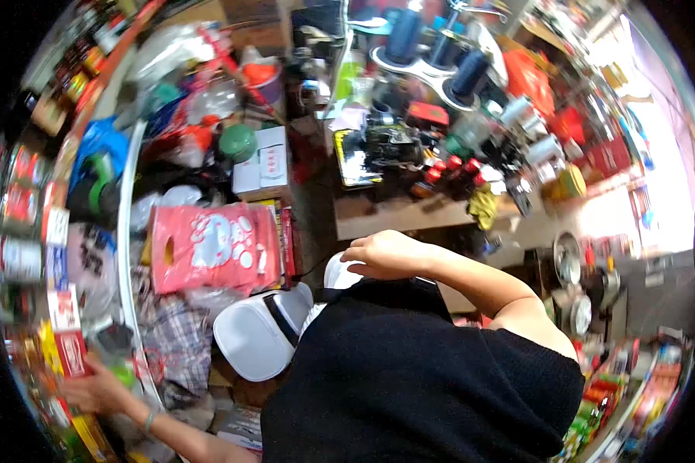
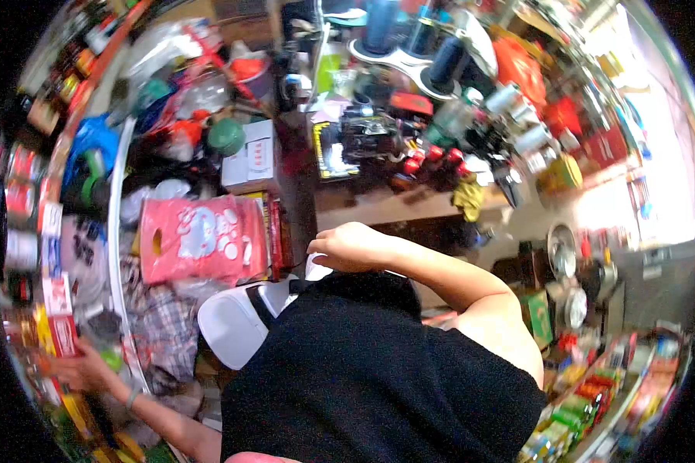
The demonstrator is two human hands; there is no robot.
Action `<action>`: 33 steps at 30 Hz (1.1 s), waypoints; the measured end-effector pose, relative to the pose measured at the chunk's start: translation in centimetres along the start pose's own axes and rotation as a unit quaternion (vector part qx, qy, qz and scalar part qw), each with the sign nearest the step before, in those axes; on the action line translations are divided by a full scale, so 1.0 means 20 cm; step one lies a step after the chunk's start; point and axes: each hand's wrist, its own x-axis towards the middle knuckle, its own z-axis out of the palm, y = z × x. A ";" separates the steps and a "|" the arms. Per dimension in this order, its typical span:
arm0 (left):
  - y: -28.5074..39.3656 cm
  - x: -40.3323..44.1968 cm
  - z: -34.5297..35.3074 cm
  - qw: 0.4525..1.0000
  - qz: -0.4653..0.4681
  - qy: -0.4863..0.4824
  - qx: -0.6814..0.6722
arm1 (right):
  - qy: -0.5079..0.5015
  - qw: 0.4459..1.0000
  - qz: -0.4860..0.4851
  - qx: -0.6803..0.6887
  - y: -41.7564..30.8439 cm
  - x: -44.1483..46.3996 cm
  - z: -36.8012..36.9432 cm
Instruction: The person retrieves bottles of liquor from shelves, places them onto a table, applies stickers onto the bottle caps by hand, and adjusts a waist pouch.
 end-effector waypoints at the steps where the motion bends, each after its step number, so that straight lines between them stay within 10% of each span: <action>1: 0.00 0.01 -0.03 1.000 0.008 0.021 -0.002 | 0.012 1.000 0.022 0.013 0.04 -0.08 0.02; 6: 0.26 -0.06 -0.28 0.983 -0.010 0.120 -0.135 | 0.088 0.982 0.164 0.026 0.28 -0.34 0.03; 13: 1.11 -0.60 -0.55 0.939 0.004 -0.095 -0.331 | 0.313 0.862 0.374 -0.137 0.82 -0.75 -0.13; 22: 2.14 -0.62 -1.50 0.495 0.327 -0.432 -0.679 | 0.225 0.850 0.460 -0.125 1.29 -1.11 -0.14; 33: 2.65 -0.76 -1.87 0.411 0.373 -0.488 -0.673 | 0.242 0.873 0.417 -0.070 1.41 -1.14 -0.15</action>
